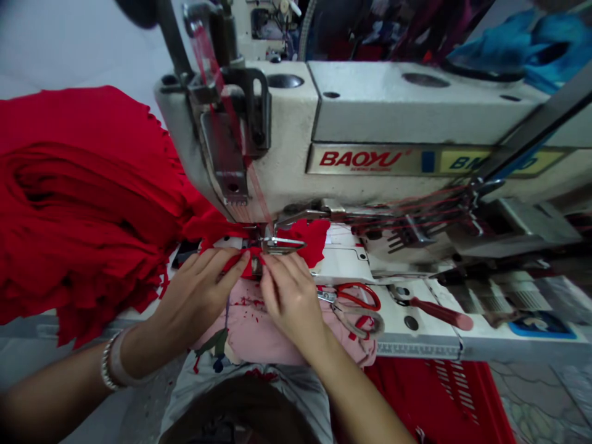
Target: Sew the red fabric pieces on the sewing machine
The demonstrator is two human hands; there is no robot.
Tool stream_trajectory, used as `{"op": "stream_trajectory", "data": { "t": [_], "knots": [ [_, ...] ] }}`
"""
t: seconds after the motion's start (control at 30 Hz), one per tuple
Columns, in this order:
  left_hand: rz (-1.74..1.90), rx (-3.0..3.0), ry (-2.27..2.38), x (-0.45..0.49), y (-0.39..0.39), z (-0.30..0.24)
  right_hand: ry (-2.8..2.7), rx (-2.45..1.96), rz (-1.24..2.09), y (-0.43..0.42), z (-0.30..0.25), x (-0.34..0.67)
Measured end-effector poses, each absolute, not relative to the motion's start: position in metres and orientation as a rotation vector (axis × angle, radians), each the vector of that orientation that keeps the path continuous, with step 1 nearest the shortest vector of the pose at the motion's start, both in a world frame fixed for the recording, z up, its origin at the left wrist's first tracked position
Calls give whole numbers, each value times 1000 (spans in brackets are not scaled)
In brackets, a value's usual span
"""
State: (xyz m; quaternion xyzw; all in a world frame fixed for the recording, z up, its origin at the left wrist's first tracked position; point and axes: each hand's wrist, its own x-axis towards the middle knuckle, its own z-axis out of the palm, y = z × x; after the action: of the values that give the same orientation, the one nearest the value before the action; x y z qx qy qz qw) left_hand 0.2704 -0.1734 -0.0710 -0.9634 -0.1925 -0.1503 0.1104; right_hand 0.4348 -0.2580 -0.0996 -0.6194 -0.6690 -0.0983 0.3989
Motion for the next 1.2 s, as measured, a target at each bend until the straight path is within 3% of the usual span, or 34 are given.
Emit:
{"op": "stream_trajectory", "data": {
  "t": [0.23, 0.5, 1.2],
  "knots": [
    [-539, -2859, -503, 271, -172, -71, -1991, -1644, -640, -260, -100, 424],
    [-535, -2866, -515, 270, -171, -75, -1971, -1611, -493, -262, -103, 430],
    [-502, -2832, -478, 274, -166, -75, -1898, -1717, -483, -246, -99, 434]
  ]
}}
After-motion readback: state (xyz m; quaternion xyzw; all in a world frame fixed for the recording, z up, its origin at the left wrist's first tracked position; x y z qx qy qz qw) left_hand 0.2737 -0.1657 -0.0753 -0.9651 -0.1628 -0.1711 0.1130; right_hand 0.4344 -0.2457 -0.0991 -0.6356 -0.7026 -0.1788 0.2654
